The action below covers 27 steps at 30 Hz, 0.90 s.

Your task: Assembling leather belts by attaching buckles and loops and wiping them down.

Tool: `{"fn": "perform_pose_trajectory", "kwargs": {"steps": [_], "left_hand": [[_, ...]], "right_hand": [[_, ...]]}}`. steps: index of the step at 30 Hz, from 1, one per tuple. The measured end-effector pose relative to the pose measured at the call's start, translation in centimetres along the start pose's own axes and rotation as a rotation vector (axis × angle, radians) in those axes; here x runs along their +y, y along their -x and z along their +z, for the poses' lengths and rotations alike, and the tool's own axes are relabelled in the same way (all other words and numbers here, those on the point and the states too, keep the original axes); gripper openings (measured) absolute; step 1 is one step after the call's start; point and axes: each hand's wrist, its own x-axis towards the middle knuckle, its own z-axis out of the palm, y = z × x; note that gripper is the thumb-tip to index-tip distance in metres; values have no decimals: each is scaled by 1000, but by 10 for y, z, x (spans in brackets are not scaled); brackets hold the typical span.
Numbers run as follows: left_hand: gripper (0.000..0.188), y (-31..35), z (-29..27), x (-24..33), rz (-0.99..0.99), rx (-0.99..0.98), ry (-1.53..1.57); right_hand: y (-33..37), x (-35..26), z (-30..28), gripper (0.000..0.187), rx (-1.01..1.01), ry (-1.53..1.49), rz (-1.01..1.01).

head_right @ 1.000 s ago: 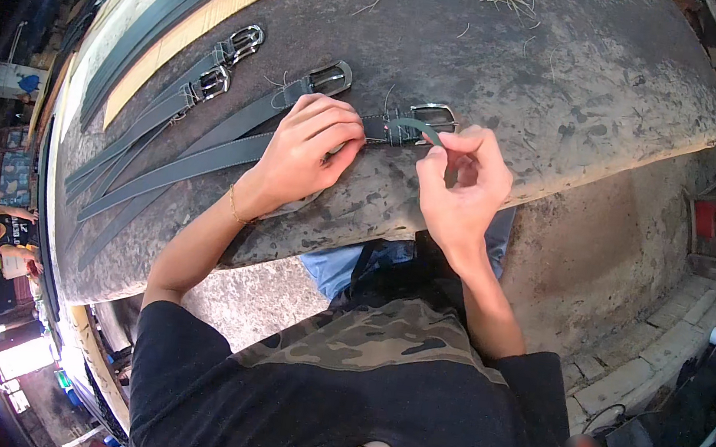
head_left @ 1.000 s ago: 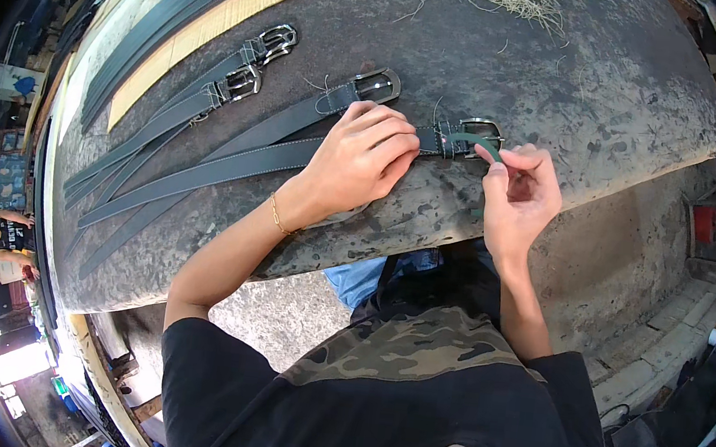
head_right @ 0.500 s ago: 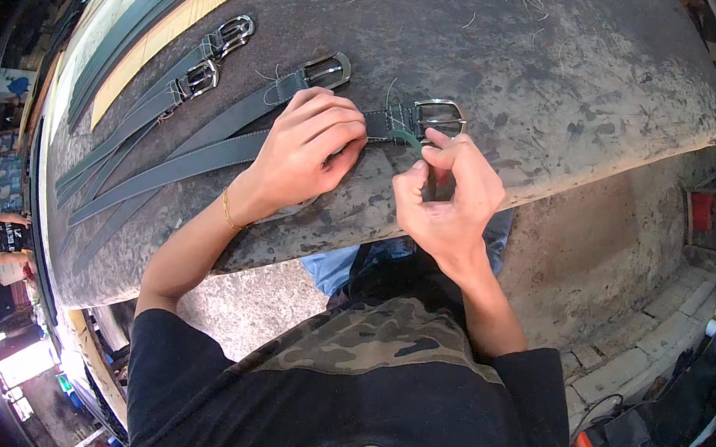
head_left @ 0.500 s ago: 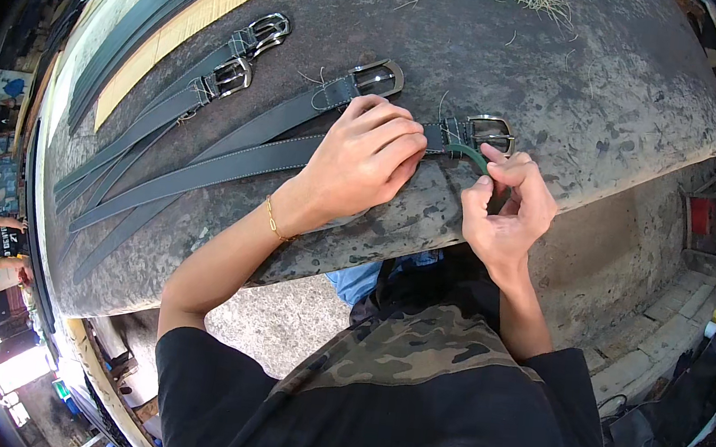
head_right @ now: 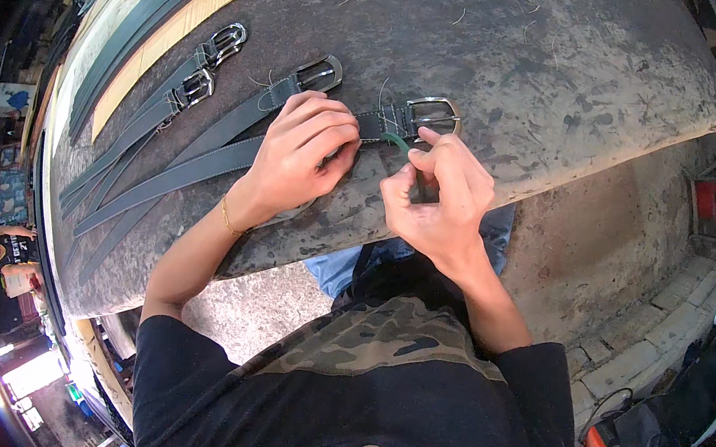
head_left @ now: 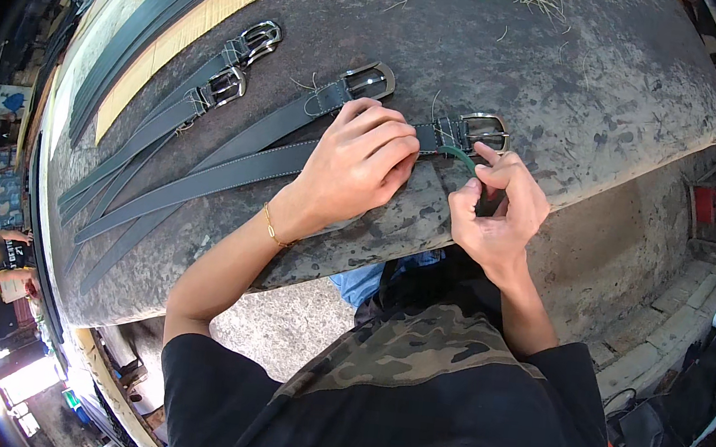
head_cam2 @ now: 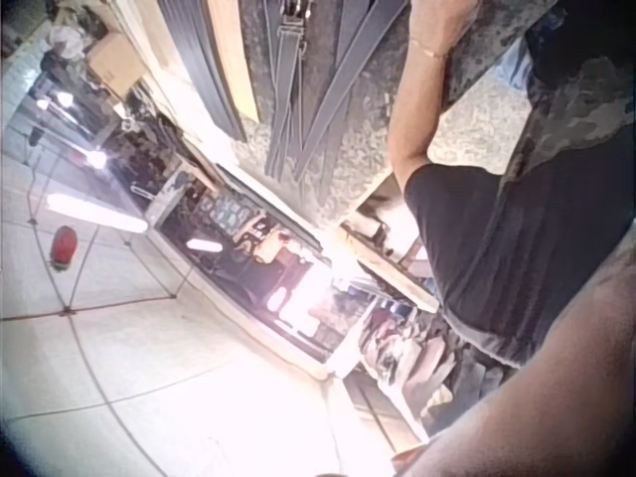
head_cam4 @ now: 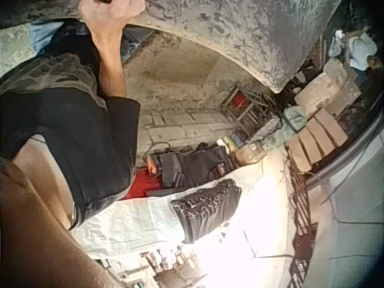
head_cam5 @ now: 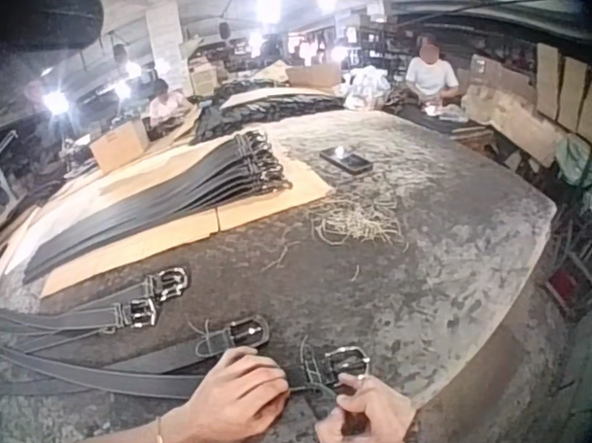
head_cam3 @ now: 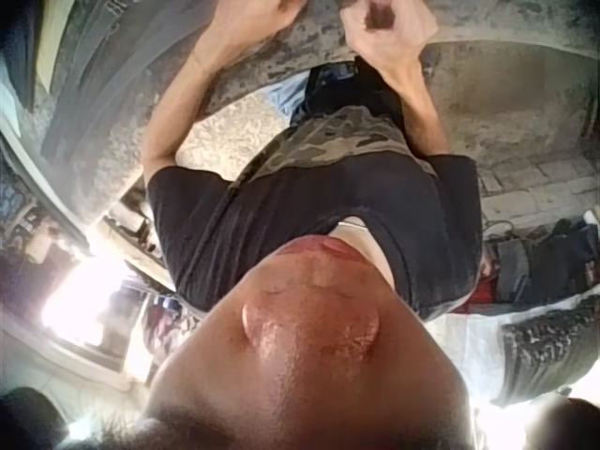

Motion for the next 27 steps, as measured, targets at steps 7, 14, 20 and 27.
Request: {"fn": "perform_pose_trajectory", "kwargs": {"steps": [7, 14, 20, 27], "left_hand": [[23, 0, -2, 2, 0, 2, 0], [17, -20, -9, -6, -111, 71, 120], [7, -141, 22, -56, -31, -11, -112], [19, -216, 77, -143, -264, -99, -394]], "right_hand": [[-1, -2, -1, 18, -31, -9, -7], [-5, -1, -9, 11, 278, -582, 360], [-19, 15, -41, 6, 423, -710, 419], [-11, 37, -48, 6, 440, -604, 423]]}}
